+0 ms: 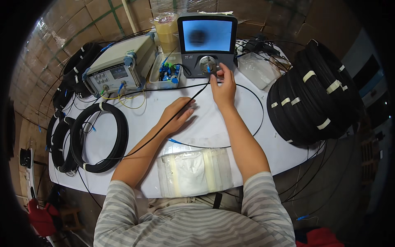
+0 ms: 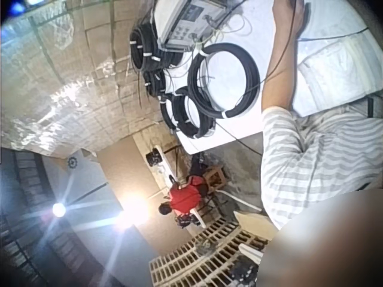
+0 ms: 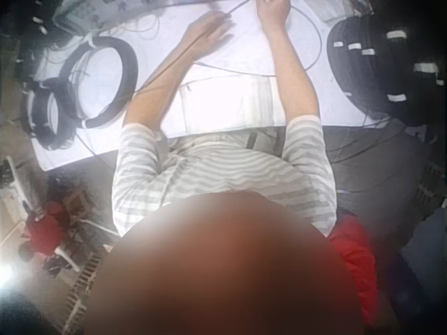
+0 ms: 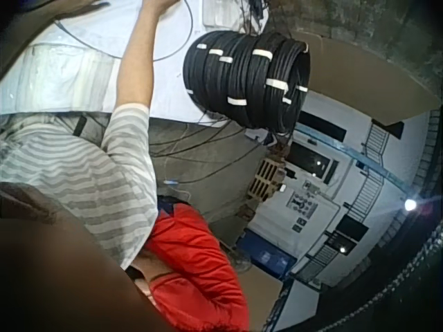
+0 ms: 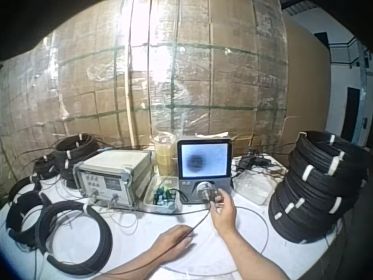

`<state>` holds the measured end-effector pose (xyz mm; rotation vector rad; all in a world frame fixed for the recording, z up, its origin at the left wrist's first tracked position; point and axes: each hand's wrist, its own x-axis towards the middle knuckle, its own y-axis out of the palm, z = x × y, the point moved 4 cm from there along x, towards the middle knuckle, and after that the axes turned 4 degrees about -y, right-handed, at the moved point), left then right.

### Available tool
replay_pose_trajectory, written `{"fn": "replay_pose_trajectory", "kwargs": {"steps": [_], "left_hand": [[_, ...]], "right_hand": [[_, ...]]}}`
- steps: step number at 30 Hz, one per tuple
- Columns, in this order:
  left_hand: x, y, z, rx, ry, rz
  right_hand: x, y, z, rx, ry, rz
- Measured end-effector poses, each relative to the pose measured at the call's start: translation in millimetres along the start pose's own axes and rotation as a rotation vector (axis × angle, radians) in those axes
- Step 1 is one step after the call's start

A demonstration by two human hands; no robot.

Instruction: Inspecting and adjusting small blue electronic connectors or components on a testing device with a screen and dial.

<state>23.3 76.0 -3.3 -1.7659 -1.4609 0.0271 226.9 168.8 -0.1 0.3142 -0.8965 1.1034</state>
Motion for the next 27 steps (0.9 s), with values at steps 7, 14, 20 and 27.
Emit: {"fn": "replay_pose_trajectory", "kwargs": {"steps": [7,14,20,27], "left_hand": [[48.8,25.6,39.6,-0.242,-0.150,-0.065],[93.8,44.0,47.1,-0.412,-0.136,-0.222],[87.0,47.3,57.3,-0.462,-0.102,-0.077],[88.7,47.9,58.7,-0.467,-0.094,-0.089]], "right_hand": [[10.2,20.3,-22.1,0.262,0.266,-0.012],[-2.4,28.3,-57.6,0.425,0.408,-0.067],[-0.9,24.2,-48.5,0.388,0.373,-0.109],[0.5,25.2,-44.3,0.372,0.353,-0.093]]}}
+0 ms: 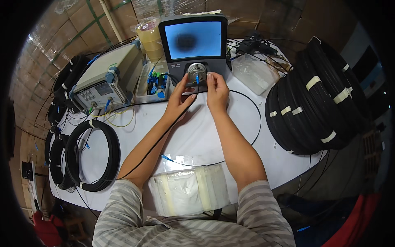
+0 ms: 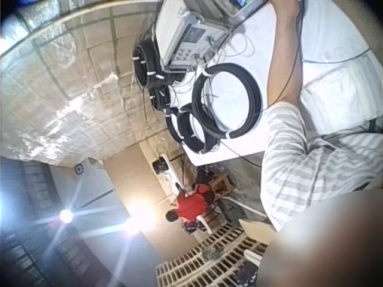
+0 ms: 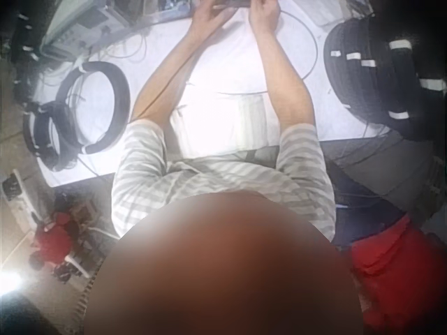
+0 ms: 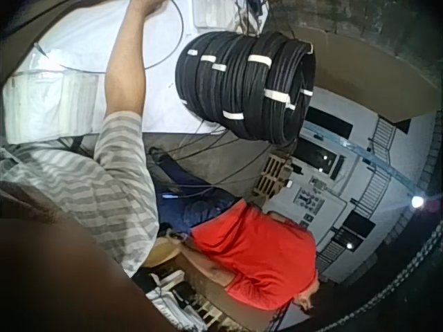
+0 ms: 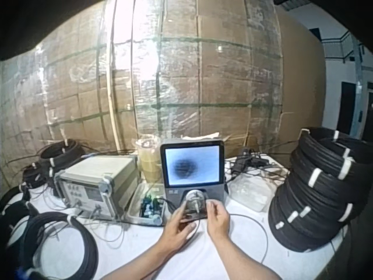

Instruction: Inspecting and adjusting small blue electronic connectors or components on a testing device with a screen and dial.

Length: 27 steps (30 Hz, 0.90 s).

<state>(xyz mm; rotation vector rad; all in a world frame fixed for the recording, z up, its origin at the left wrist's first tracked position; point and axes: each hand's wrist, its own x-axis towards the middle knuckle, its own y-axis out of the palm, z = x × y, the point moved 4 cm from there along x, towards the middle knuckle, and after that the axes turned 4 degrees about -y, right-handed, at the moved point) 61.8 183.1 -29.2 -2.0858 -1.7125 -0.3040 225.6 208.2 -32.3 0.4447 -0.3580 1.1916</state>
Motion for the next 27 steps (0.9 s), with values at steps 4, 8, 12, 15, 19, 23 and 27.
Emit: {"fn": "replay_pose_trajectory", "kwargs": {"steps": [4,8,12,15,19,23,27], "left_hand": [[-1.7,0.3,-0.3,-0.031,-0.024,-0.003],[-1.3,1.1,1.4,-0.064,-0.038,0.002],[-2.8,-0.1,-5.6,-0.039,-0.025,-0.015],[-2.2,0.2,-11.8,0.059,0.007,-0.040],[0.1,-0.4,-14.7,0.119,0.104,-0.047],[0.0,-1.3,-12.0,0.159,0.107,-0.029],[-2.4,0.8,-15.2,0.106,0.075,-0.023]], "right_hand": [[-0.3,-0.3,-2.3,0.048,-0.034,-0.015],[1.4,0.0,-6.9,0.077,-0.031,-0.011],[0.2,3.4,-1.0,0.125,-0.019,0.019],[0.3,3.8,-2.3,0.126,0.058,0.062],[1.1,2.9,-6.4,0.143,0.091,0.085],[0.7,3.1,-4.3,0.150,0.070,0.078],[-0.4,2.1,-3.2,0.169,0.047,0.073]]}}
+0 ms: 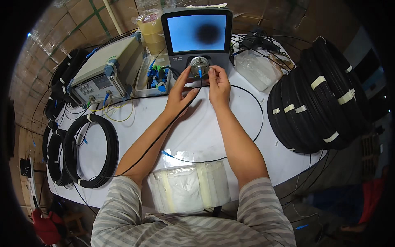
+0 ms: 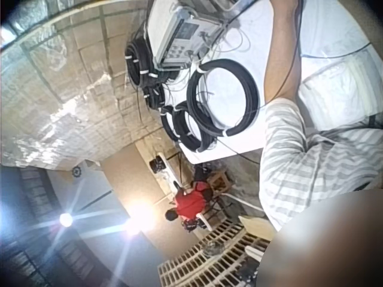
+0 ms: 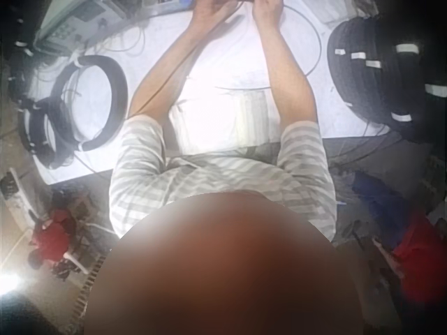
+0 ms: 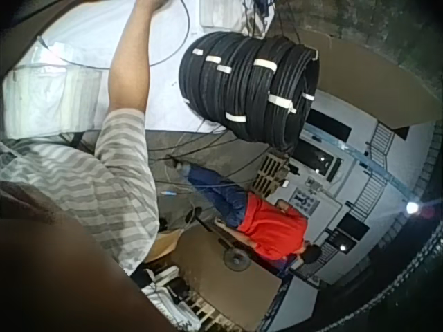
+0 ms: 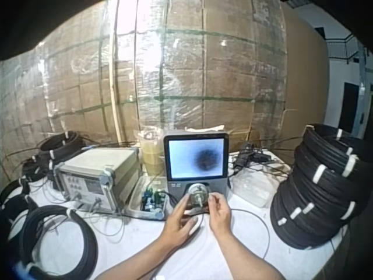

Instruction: Inspecting and adjusting small blue electronic connectors or components on a testing device with a screen and dial.

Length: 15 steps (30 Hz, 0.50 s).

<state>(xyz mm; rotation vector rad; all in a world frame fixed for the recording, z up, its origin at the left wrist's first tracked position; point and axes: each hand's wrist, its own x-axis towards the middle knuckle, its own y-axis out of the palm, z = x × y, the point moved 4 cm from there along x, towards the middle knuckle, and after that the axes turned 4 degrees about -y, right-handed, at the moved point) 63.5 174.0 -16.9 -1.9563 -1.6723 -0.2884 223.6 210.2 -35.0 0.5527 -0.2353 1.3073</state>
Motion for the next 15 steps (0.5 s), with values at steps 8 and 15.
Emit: {"fn": "replay_pose_trajectory", "kwargs": {"steps": [8,15], "left_hand": [[0.0,-1.1,0.4,-0.014,0.005,0.005],[-0.3,0.2,-0.8,-0.029,-0.019,0.001]], "right_hand": [[1.0,3.4,2.2,0.073,0.088,0.014],[2.2,-0.5,0.0,0.085,0.101,0.018]]}}
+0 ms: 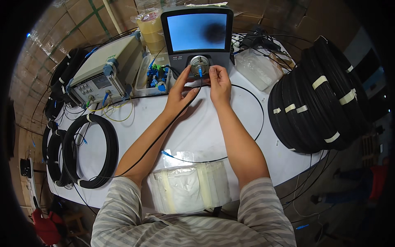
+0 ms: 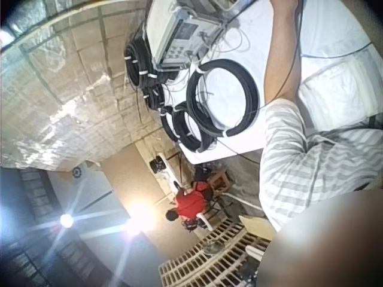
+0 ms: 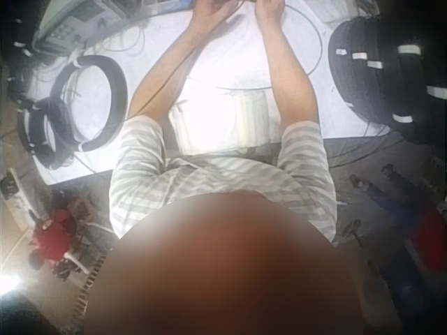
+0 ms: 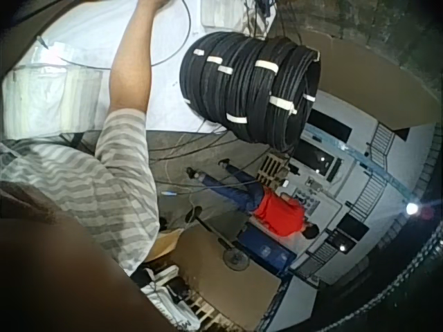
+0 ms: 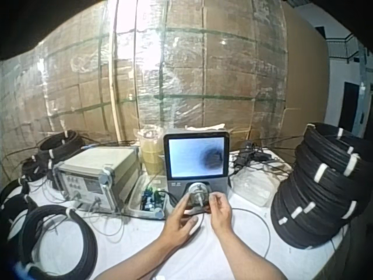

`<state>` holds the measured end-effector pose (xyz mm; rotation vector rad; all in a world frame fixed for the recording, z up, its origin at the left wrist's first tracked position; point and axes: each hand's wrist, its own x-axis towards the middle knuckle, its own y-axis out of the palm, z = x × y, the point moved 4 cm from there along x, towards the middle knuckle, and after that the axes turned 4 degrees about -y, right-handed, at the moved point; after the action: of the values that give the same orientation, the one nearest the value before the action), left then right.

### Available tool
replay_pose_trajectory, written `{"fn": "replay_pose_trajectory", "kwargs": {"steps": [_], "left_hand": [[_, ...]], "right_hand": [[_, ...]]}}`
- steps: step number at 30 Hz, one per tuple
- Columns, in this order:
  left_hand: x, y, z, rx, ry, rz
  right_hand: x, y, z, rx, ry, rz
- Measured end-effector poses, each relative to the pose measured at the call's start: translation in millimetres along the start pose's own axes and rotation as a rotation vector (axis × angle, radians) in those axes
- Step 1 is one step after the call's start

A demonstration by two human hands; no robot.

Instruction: Inspecting and adjusting small blue electronic connectors or components on a testing device with a screen and dial.

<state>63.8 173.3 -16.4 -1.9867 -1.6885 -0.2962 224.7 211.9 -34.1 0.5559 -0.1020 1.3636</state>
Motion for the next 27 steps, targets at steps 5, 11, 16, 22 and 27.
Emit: {"fn": "replay_pose_trajectory", "kwargs": {"steps": [5,11,16,22,27], "left_hand": [[0.1,-0.9,-0.5,0.016,-0.007,-0.006],[-0.2,-1.2,-1.1,0.028,0.008,-0.010],[0.2,-1.2,-0.6,0.036,0.013,-0.009],[0.3,-1.2,-1.2,0.027,0.016,-0.003],[0.3,-1.5,-0.2,0.023,0.012,-0.002]], "right_hand": [[-0.2,0.7,1.0,0.027,0.006,0.007],[0.1,1.5,-0.3,0.055,0.032,0.005],[1.0,-0.9,-2.3,-0.011,0.049,-0.006],[1.2,-1.0,-2.4,0.005,0.004,0.006],[1.4,0.1,-4.1,0.006,-0.023,0.022]]}}
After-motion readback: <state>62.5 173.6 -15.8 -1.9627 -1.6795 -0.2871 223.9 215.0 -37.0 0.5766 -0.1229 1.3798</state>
